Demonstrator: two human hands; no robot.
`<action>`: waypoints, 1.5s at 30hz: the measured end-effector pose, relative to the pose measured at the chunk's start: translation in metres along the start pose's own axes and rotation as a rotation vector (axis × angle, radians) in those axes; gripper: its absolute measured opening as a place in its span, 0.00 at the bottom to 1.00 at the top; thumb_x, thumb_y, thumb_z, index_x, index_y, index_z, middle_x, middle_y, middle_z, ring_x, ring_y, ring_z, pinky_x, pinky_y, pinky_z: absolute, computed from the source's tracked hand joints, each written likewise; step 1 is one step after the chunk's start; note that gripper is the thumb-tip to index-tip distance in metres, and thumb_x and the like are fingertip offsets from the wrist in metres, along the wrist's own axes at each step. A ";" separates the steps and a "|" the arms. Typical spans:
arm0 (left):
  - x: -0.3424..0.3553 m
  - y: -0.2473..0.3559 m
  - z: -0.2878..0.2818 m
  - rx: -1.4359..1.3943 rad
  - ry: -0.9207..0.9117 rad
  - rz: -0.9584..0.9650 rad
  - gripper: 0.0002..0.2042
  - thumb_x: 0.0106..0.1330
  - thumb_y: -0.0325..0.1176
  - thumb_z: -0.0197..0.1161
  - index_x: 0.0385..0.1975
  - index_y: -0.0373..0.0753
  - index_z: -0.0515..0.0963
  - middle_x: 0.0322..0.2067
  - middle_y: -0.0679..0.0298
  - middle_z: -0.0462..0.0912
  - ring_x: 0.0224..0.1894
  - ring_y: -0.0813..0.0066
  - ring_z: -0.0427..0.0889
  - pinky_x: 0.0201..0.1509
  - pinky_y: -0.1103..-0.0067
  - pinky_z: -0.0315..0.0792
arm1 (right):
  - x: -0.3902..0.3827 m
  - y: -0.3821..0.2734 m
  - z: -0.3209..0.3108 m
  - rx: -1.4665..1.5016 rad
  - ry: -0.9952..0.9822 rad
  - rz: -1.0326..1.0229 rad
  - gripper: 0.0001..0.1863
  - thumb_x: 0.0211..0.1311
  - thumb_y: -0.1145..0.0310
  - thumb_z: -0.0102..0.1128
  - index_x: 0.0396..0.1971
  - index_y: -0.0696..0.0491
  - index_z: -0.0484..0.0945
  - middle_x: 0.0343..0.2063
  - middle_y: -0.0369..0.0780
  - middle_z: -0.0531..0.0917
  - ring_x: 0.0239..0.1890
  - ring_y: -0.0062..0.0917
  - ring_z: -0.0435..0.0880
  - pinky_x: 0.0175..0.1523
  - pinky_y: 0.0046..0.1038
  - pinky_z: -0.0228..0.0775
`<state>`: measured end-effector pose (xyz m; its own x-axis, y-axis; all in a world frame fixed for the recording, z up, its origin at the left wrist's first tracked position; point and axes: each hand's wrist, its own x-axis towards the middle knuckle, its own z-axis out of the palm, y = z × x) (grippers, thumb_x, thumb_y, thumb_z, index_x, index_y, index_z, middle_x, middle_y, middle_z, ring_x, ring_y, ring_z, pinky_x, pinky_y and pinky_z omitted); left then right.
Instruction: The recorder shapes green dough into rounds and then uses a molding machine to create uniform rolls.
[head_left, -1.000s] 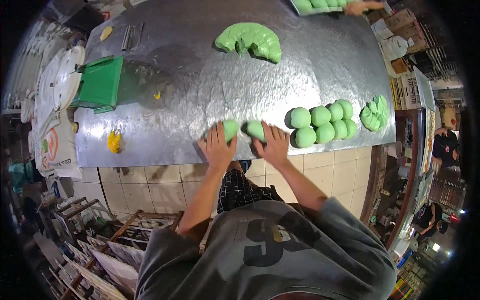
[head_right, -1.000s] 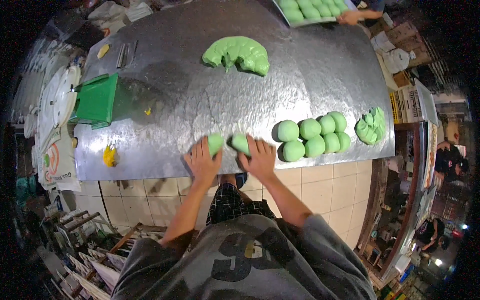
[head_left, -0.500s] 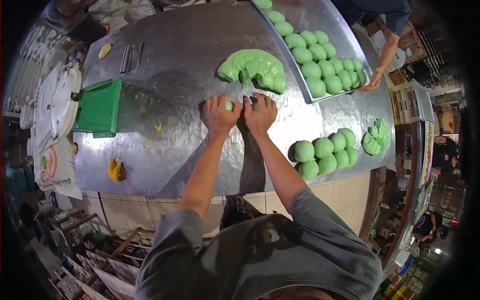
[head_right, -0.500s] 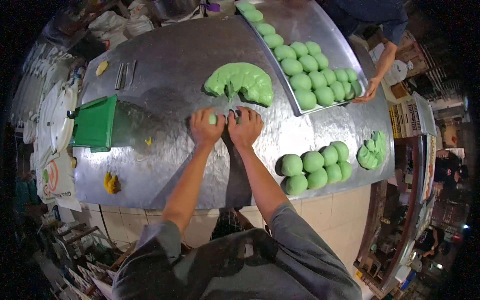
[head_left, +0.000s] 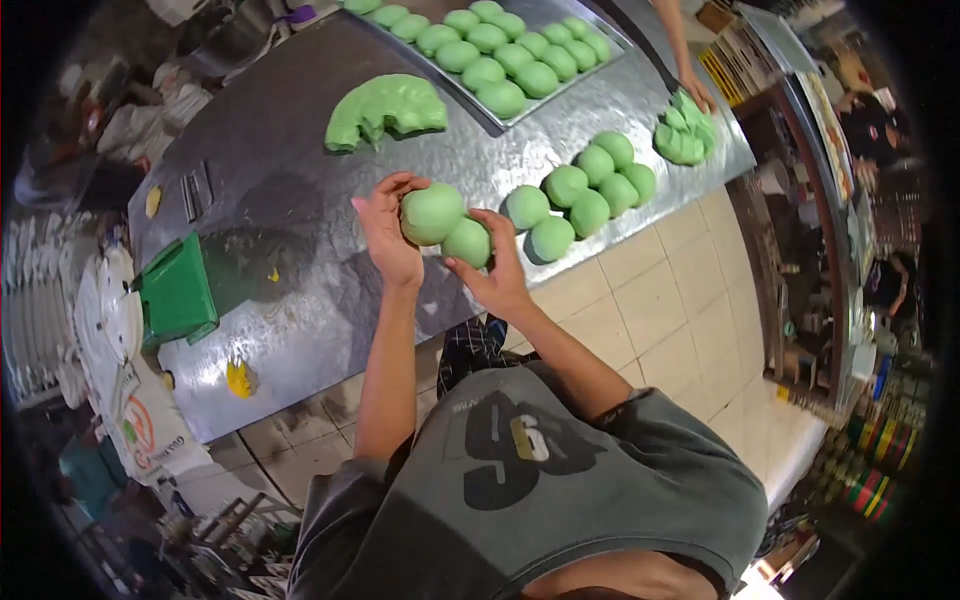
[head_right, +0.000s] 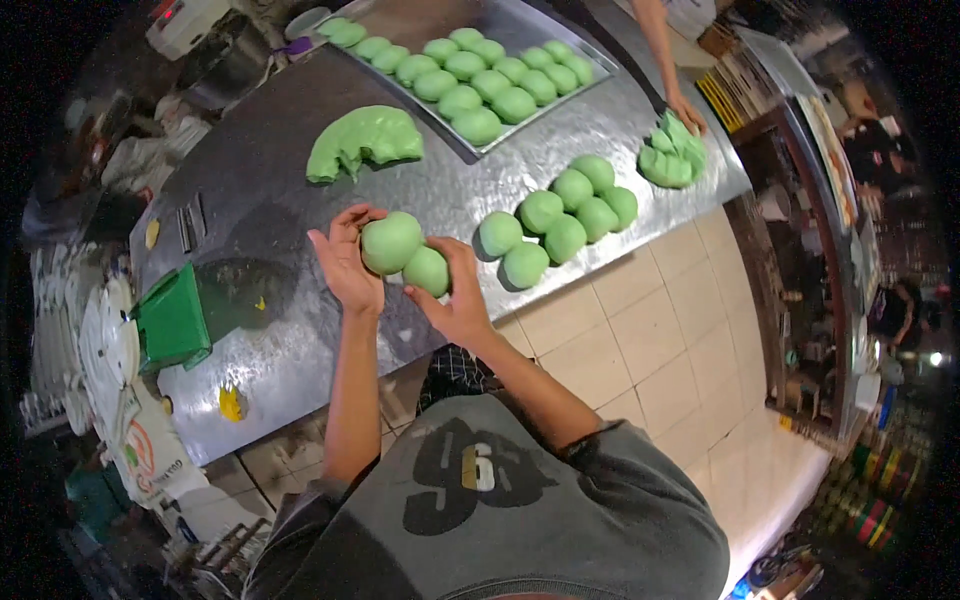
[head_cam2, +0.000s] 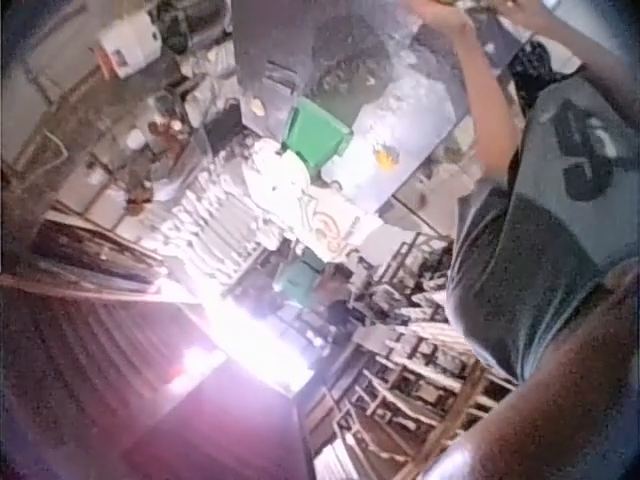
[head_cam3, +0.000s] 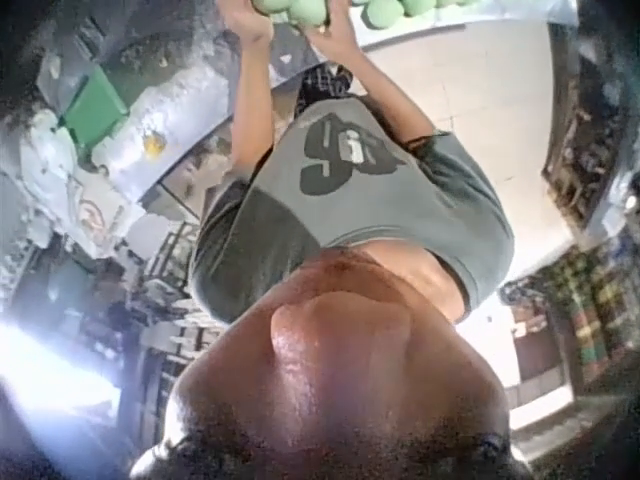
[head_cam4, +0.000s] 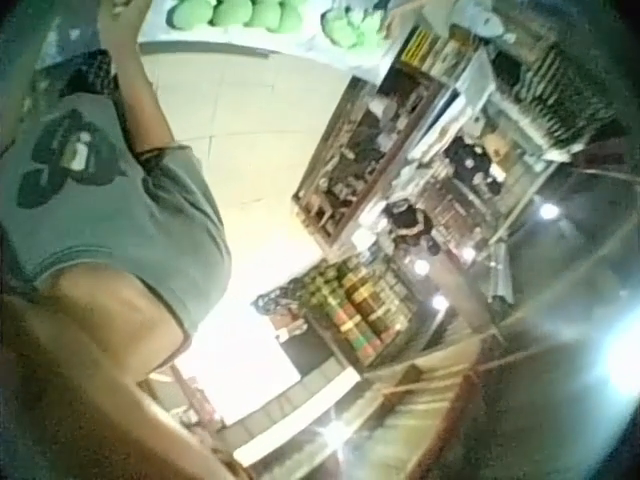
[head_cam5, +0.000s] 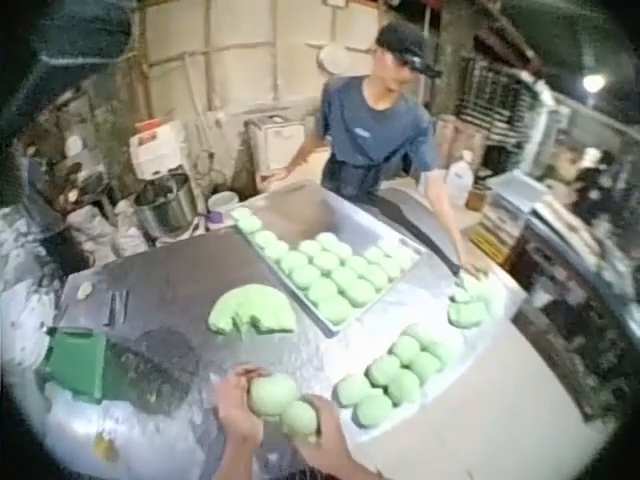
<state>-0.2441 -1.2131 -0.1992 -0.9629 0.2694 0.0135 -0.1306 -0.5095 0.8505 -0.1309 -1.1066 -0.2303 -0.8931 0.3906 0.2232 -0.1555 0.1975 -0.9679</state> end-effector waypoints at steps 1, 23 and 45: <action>-0.004 0.000 0.013 -0.026 -0.105 0.018 0.32 0.72 0.59 0.27 0.49 0.35 0.70 0.39 0.59 0.78 0.45 0.71 0.74 0.56 0.73 0.64 | -0.014 -0.006 -0.012 -0.009 0.073 0.067 0.39 0.43 0.69 0.75 0.56 0.55 0.64 0.49 0.41 0.68 0.53 0.31 0.70 0.56 0.29 0.66; 0.043 -0.152 0.068 0.989 -0.706 -0.027 0.40 0.57 0.45 0.66 0.67 0.35 0.55 0.62 0.44 0.62 0.65 0.51 0.62 0.67 0.69 0.57 | 0.011 0.076 -0.043 -0.546 1.023 0.477 0.45 0.60 0.55 0.60 0.67 0.62 0.45 0.64 0.56 0.53 0.65 0.48 0.55 0.67 0.41 0.49; 0.163 -0.041 0.233 0.904 -0.516 -0.201 0.26 0.58 0.32 0.65 0.57 0.38 0.67 0.53 0.54 0.72 0.55 0.60 0.74 0.58 0.73 0.68 | 0.191 0.013 -0.190 0.426 0.338 0.405 0.33 0.64 0.72 0.54 0.66 0.57 0.52 0.61 0.44 0.62 0.63 0.31 0.60 0.66 0.32 0.49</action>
<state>-0.3402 -0.9576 -0.1090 -0.6984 0.7039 -0.1295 0.1524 0.3231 0.9340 -0.2233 -0.8582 -0.1779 -0.7458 0.6322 -0.2101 -0.0511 -0.3687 -0.9281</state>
